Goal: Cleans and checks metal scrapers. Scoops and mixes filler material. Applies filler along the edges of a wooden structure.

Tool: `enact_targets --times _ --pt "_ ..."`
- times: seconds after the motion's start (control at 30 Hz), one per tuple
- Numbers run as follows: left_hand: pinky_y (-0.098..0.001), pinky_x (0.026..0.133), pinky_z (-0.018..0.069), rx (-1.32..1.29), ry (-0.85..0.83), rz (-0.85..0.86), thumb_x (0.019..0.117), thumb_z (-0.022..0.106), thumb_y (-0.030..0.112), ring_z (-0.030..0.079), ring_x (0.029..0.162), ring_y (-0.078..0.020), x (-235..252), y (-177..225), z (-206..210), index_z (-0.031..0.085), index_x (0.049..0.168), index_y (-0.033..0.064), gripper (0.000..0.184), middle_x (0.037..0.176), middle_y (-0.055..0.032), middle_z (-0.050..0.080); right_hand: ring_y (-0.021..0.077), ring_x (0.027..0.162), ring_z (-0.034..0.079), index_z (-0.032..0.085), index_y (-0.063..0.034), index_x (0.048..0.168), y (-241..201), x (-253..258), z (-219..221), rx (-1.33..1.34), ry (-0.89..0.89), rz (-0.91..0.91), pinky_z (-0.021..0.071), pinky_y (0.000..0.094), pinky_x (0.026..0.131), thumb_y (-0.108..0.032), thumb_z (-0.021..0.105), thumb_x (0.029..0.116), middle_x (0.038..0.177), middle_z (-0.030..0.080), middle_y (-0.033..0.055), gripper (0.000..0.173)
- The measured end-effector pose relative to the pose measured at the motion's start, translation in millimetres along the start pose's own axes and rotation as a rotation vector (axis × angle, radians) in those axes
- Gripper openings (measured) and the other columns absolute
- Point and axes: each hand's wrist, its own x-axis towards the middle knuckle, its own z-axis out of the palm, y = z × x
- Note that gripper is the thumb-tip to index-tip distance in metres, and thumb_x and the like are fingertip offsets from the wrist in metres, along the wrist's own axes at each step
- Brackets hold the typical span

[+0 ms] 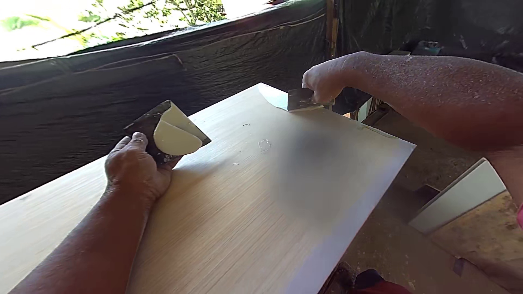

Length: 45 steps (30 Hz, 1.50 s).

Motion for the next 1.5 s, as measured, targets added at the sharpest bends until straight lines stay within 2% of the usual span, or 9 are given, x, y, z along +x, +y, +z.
enact_targets --times 0.07,0.4,0.57,0.77,0.93,1.13,1.3,1.37,1.5 --pt "-0.0476 0.098 0.0555 0.011 -0.005 0.004 0.1109 0.036 0.030 0.062 0.121 -0.0186 1.3 -1.5 -1.4 0.049 0.139 0.0189 0.033 0.131 -0.0020 0.060 0.0177 0.065 0.057 0.065 -0.0043 0.091 -0.9 -18.2 2.5 0.001 -0.004 0.018 0.0465 0.0406 0.060 -0.007 0.064 0.0948 0.073 0.058 0.0056 0.005" --pt "-0.0474 0.102 0.0529 0.035 -0.047 0.023 0.1103 0.035 0.032 0.060 0.123 -0.0173 8.1 -7.9 -5.9 0.051 0.136 0.0207 0.032 0.133 0.0006 0.059 0.0160 0.068 0.059 0.067 -0.0056 0.092 -9.1 -114.0 16.1 0.025 -0.050 0.056 0.0482 0.0390 0.062 -0.006 0.064 0.0952 0.076 0.061 0.0041 0.004" --pt "-0.0487 0.104 0.0523 0.021 -0.053 0.019 0.1096 0.038 0.035 0.059 0.127 -0.0191 23.5 -19.1 -14.2 0.049 0.141 0.0210 0.036 0.139 -0.0010 0.057 0.0140 0.063 0.057 0.066 -0.0068 0.091 -15.0 -156.4 20.0 0.047 -0.073 0.103 0.0460 0.0360 0.057 -0.001 0.064 0.0918 0.073 0.059 0.0025 0.006" --pt "-0.0480 0.102 0.0531 0.038 -0.072 0.042 0.1085 0.040 0.038 0.061 0.123 -0.0184 34.7 -25.9 -21.6 0.052 0.138 0.0221 0.035 0.135 0.0004 0.060 0.0136 0.065 0.058 0.067 -0.0086 0.090 -15.8 -194.0 28.0 0.047 -0.080 0.100 0.0474 0.0355 0.058 -0.006 0.064 0.0960 0.073 0.059 0.0013 0.007" --pt "-0.0439 0.097 0.0560 0.031 -0.057 0.034 0.1087 0.041 0.037 0.064 0.117 -0.0172 34.6 -25.4 -22.3 0.053 0.135 0.0205 0.033 0.130 -0.0002 0.062 0.0145 0.068 0.060 0.069 -0.0094 0.092 -11.4 -217.4 36.4 0.055 -0.052 0.047 0.0489 0.0365 0.061 -0.005 0.064 0.0948 0.075 0.061 0.0014 0.008" --pt "-0.0451 0.100 0.0538 0.023 -0.058 0.028 0.1095 0.037 0.035 0.062 0.121 -0.0170 19.8 -17.3 -17.0 0.051 0.137 0.0206 0.034 0.133 0.0004 0.060 0.0131 0.060 0.056 0.068 -0.0120 0.085 -13.7 -238.7 42.5 0.053 -0.050 0.056 0.0469 0.0367 0.055 -0.007 0.064 0.0954 0.067 0.058 -0.0011 0.012" --pt "-0.0435 0.097 0.0532 0.024 -0.020 0.013 0.1102 0.035 0.031 0.061 0.116 -0.0150 -12.3 2.8 -3.9 0.048 0.136 0.0190 0.032 0.128 0.0001 0.057 0.0117 0.066 0.061 0.074 -0.0168 0.094 0.0 -253.9 48.8 0.025 -0.003 -0.032 0.0514 0.0371 0.061 -0.009 0.061 0.0980 0.074 0.064 -0.0033 0.015" --pt "-0.0424 0.092 0.0549 0.032 -0.010 -0.007 0.1099 0.035 0.030 0.063 0.111 -0.0156 -15.7 9.8 2.2 0.049 0.134 0.0181 0.030 0.124 -0.0014 0.059 0.0087 0.063 0.060 0.077 -0.0197 0.098 12.8 -253.8 46.7 0.056 0.055 -0.107 0.0514 0.0345 0.058 -0.010 0.061 0.0973 0.072 0.064 -0.0059 0.018" --pt "-0.0425 0.085 0.0574 0.023 -0.044 -0.004 0.1103 0.036 0.029 0.066 0.101 -0.0175 -16.6 21.9 12.0 0.053 0.132 0.0135 0.032 0.117 -0.0049 0.063 0.0033 0.075 0.067 0.077 -0.0264 0.114 20.7 -224.4 23.5 0.140 0.178 -0.248 0.0587 0.0322 0.068 -0.012 0.057 0.0976 0.089 0.074 -0.0104 0.030"
